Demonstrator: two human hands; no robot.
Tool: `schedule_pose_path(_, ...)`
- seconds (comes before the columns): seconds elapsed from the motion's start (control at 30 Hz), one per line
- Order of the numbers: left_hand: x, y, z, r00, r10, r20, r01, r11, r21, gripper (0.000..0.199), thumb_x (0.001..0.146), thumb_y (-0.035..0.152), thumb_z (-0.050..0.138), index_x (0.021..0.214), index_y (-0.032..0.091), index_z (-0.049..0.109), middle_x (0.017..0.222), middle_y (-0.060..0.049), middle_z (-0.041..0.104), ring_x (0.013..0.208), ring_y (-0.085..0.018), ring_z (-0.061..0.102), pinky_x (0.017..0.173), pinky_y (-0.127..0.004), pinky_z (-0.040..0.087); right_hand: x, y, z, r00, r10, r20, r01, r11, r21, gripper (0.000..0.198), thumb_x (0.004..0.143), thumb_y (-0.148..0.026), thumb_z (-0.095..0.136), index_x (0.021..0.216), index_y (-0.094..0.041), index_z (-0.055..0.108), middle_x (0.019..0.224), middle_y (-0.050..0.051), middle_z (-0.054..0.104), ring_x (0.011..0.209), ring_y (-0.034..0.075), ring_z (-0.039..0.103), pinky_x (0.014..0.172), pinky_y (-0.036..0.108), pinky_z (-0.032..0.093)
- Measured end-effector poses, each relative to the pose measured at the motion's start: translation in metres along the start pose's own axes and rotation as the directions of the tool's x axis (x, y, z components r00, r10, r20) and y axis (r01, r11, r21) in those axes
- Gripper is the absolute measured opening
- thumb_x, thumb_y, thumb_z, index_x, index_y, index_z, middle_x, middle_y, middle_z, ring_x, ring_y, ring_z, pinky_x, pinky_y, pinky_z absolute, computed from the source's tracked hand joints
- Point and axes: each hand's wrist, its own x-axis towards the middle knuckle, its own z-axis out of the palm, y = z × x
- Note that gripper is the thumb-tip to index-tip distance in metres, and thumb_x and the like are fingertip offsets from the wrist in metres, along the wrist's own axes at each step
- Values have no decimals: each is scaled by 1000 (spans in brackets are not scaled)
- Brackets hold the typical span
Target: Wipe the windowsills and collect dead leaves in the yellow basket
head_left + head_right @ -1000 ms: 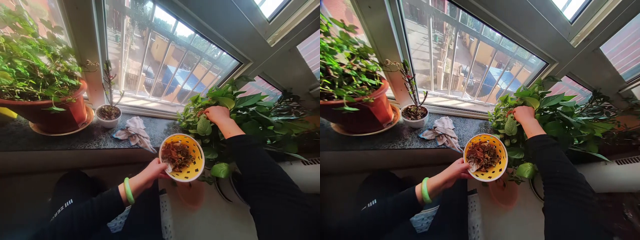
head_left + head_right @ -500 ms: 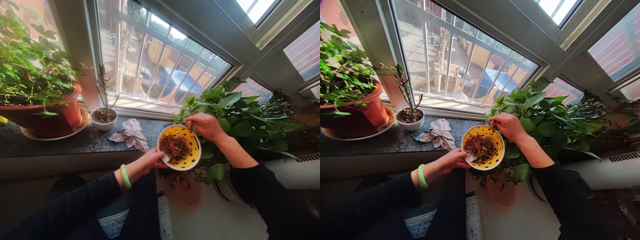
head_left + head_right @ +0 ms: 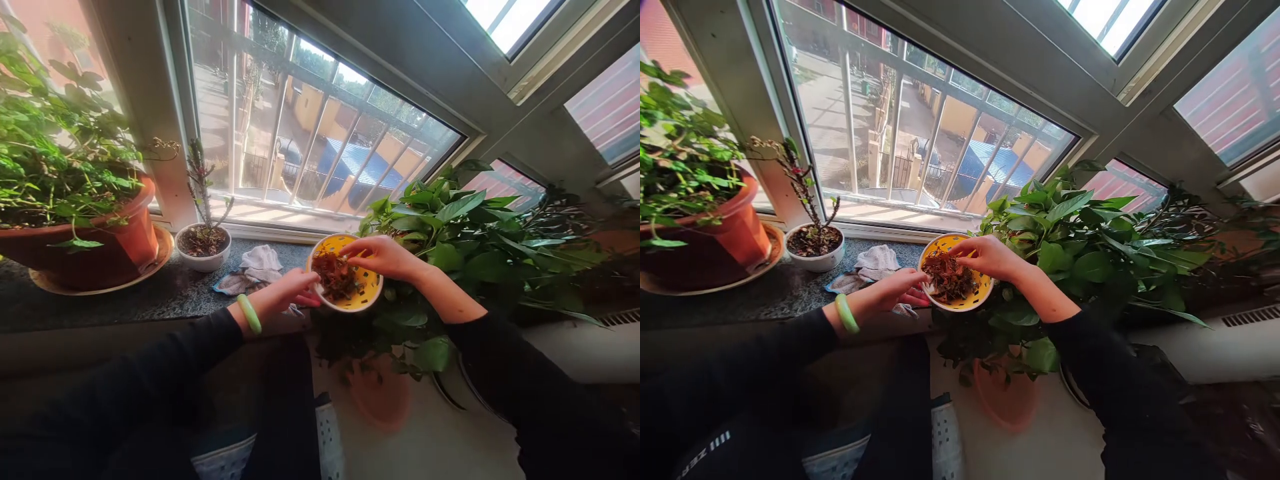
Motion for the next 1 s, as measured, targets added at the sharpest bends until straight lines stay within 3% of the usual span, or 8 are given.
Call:
schedule_pose_path(0.13, 14, -4, -1, 1000, 11, -8, -10, 987, 158, 21, 78, 32, 67, 90, 15, 61, 68, -5, 69, 52, -19, 68, 56, -30, 60, 10, 22, -16, 970, 148, -191, -186, 963, -198, 25, 92, -28, 56, 100, -22, 79, 99, 2, 80, 90, 19, 73, 87, 30, 56)
schedule_pose_path(0.23, 23, -5, -1, 999, 17, -36, -7, 964, 265, 21, 80, 35, 63, 87, 15, 62, 64, -6, 68, 49, -20, 66, 53, -30, 57, 11, 49, -42, 916, 292, -275, -389, 816, -428, 31, 93, -21, 50, 104, -19, 78, 109, 7, 78, 102, 24, 71, 95, 35, 52)
schedule_pose_path(0.33, 31, -3, 1, 996, 64, -60, -38, 933, 358, 20, 81, 35, 58, 83, 15, 62, 64, -6, 66, 47, -21, 65, 51, -31, 54, -1, 76, -70, 850, 422, -315, -527, 680, -510, 37, 93, -16, 44, 109, -16, 77, 118, 11, 76, 108, 28, 69, 94, 38, 51)
schedule_pose_path(0.47, 37, -1, 4, 980, 187, -70, -127, 856, 501, 26, 85, 39, 52, 74, 17, 60, 61, -5, 62, 46, -21, 61, 50, -31, 49, -30, 102, -97, 794, 460, -397, -607, 557, -567, 34, 90, -16, 47, 104, -19, 79, 112, 14, 76, 102, 33, 68, 88, 43, 51)
schedule_pose_path(0.57, 40, -3, 6, 952, 290, -102, -185, 806, 562, 35, 89, 46, 51, 68, 19, 57, 54, -2, 56, 47, -18, 57, 50, -28, 43, -45, 110, -101, 775, 486, -405, -627, 509, -589, 26, 89, -26, 60, 106, -22, 78, 108, 14, 76, 100, 35, 67, 84, 44, 51)
schedule_pose_path(0.73, 42, -9, 11, 899, 403, -171, -248, 791, 560, 45, 91, 57, 51, 64, 22, 51, 50, 1, 49, 47, -15, 51, 50, -26, 33, -44, 107, -86, 788, 487, -376, -588, 419, -692, 38, 86, -32, 70, 122, -22, 70, 122, 13, 68, 101, 32, 66, 75, 39, 50)
schedule_pose_path(0.87, 42, -13, 15, 880, 430, -202, -263, 795, 546, 47, 91, 60, 52, 64, 22, 48, 53, 1, 51, 50, -15, 51, 53, -26, 33, -39, 102, -75, 798, 439, -413, -569, 325, -755, 40, 86, -30, 71, 124, -19, 65, 119, 17, 63, 97, 31, 66, 72, 36, 48)
schedule_pose_path(1.0, 43, -15, 15, 879, 424, -219, -267, 818, 510, 46, 90, 61, 54, 65, 23, 47, 54, 2, 51, 53, -15, 51, 55, -26, 34, -46, 103, -75, 875, 355, -329, -455, 368, -811, 32, 88, -22, 63, 120, -22, 65, 120, 14, 62, 99, 29, 64, 70, 34, 45)
